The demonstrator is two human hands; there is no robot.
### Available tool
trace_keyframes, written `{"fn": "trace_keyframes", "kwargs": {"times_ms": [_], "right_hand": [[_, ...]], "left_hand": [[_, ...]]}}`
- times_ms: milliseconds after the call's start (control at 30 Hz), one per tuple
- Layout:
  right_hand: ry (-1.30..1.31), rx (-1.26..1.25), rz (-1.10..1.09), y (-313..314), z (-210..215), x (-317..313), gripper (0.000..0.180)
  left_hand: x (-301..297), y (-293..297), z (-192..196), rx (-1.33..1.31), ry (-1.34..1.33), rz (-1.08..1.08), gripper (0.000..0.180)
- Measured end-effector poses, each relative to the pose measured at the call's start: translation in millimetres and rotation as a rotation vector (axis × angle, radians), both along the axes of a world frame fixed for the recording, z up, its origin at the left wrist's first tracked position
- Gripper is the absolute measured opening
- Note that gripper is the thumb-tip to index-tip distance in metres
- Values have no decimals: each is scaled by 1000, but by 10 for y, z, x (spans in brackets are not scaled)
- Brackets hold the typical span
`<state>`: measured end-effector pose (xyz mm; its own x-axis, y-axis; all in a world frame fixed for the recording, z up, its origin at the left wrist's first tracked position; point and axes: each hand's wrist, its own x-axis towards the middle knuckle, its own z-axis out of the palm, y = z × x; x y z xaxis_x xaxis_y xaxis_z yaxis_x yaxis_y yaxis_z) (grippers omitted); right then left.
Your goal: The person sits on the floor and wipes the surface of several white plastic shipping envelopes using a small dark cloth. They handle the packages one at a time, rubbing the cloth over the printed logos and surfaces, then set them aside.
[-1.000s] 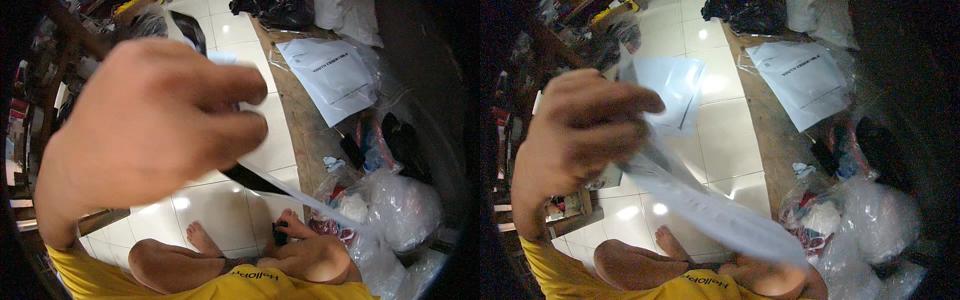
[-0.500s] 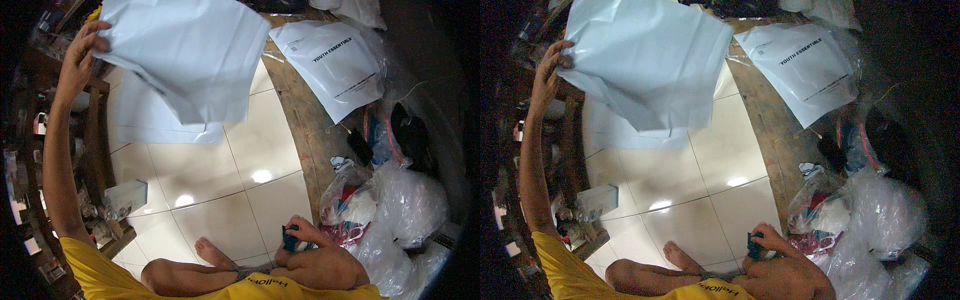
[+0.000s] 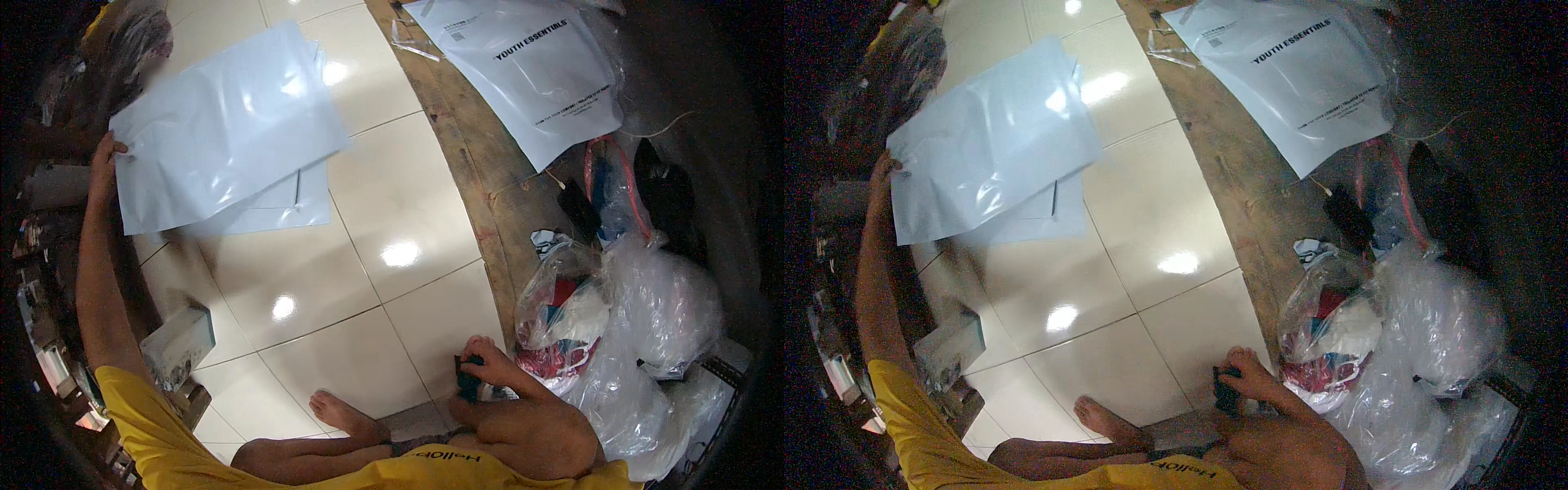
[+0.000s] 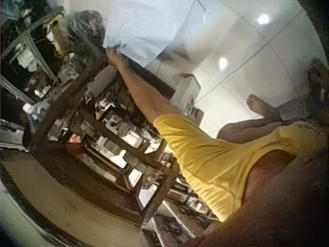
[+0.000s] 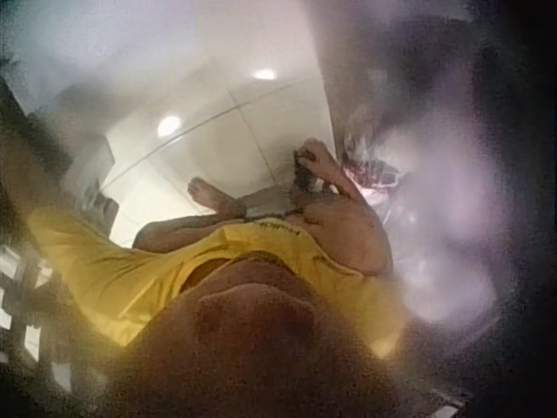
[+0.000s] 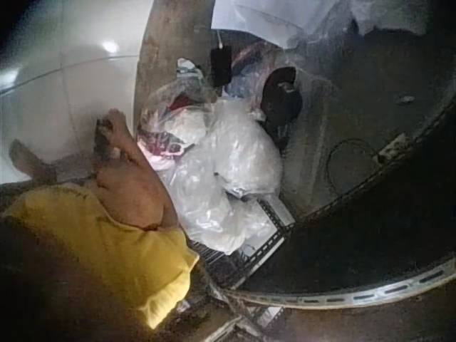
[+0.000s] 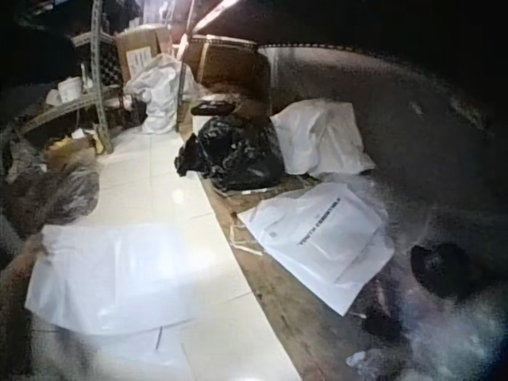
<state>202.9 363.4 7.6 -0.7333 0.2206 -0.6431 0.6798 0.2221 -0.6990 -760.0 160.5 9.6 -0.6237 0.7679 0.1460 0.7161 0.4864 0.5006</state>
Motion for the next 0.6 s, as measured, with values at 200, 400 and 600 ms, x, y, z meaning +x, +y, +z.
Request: {"fn": "trace_keyframes", "kwargs": {"times_ms": [200, 400, 600], "right_hand": [[87, -3, -40, -31, -155, 119, 21], [41, -80, -2, 89, -103, 108, 35], [151, -110, -17, -6, -247, 287, 41]], "left_hand": [[-264, 27, 173, -27, 386, 109, 51], [2694, 2393, 1, 175, -211, -220, 46], [5495, 4176, -321, 136, -128, -702, 49]]}}
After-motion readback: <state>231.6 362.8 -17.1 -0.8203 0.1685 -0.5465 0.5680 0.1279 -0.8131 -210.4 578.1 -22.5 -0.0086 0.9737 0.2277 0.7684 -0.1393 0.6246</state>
